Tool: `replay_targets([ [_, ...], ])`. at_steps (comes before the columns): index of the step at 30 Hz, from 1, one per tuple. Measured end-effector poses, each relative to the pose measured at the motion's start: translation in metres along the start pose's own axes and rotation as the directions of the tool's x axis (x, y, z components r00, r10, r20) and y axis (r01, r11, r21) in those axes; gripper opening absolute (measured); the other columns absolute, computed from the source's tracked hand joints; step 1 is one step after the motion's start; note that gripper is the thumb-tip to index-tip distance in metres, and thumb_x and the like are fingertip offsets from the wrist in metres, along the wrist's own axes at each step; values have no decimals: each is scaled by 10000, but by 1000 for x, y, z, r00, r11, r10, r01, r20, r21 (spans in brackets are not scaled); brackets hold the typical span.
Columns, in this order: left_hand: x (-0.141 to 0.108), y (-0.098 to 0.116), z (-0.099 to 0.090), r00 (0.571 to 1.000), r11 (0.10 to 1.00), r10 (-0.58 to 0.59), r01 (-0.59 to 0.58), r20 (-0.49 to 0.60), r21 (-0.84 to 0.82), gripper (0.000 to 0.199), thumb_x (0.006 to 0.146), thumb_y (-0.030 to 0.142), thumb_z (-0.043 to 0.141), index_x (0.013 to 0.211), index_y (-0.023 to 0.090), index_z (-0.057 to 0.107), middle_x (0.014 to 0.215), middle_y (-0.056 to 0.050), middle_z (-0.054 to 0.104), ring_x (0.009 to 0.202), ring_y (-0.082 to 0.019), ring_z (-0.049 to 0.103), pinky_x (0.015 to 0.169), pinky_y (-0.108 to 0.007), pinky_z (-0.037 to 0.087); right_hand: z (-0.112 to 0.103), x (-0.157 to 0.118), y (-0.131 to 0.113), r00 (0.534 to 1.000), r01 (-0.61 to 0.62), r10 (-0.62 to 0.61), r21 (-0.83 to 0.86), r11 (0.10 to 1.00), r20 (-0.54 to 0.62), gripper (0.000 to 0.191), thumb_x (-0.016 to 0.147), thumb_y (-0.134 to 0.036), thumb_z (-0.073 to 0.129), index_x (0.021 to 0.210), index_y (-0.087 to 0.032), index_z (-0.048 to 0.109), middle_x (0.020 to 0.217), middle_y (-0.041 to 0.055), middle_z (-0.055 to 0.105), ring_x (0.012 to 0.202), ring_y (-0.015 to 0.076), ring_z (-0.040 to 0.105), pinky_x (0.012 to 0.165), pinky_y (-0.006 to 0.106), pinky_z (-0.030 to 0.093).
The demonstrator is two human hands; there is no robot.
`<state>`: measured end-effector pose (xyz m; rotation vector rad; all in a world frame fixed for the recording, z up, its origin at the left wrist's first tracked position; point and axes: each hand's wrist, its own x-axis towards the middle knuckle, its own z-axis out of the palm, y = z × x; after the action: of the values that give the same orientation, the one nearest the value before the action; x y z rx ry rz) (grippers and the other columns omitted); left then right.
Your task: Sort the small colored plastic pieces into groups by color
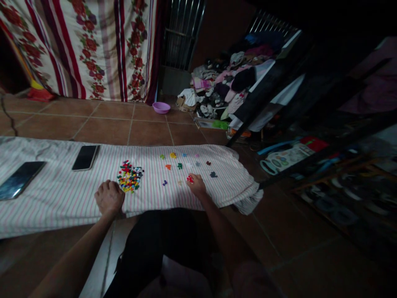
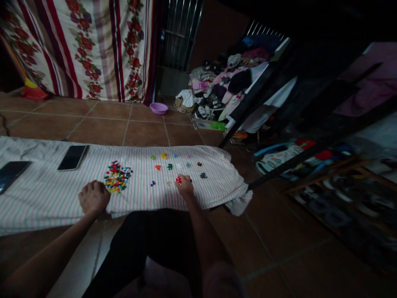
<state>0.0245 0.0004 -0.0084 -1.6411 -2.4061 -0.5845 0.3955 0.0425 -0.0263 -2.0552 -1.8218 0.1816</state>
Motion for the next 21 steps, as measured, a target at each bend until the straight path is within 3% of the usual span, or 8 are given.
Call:
replay_targets([
  [8, 1, 1, 0, 1000, 1000, -8, 8, -3, -7, 317, 896, 274, 317, 954, 134, 596, 1071, -147, 609, 1045, -277, 519, 834, -404, 342, 3, 0, 5, 998, 46, -44, 45, 998, -48, 271, 840, -264, 562, 1085, -192, 652, 991, 61, 617, 921, 174, 563, 834, 262, 450],
  [16, 0, 0, 1, 1000, 1000, 0, 0, -20, -26, 297, 883, 266, 341, 962, 138, 597, 1064, -148, 606, 1047, -285, 519, 846, -419, 348, 1, 0, 2, 997, 52, -51, 30, 998, -51, 349, 833, -267, 579, 1172, -211, 639, 1050, 68, 619, 927, 176, 583, 853, 276, 468],
  [21, 0, -1, 1, 1000, 999, -5, 4, -10, -39, 282, 867, 257, 358, 971, 141, 592, 1094, -147, 598, 1055, -278, 508, 859, -417, 344, 0, 1, 0, 998, 53, -52, 37, 998, -28, 266, 852, -261, 555, 1081, -212, 680, 1020, 66, 618, 915, 172, 593, 838, 266, 470],
])
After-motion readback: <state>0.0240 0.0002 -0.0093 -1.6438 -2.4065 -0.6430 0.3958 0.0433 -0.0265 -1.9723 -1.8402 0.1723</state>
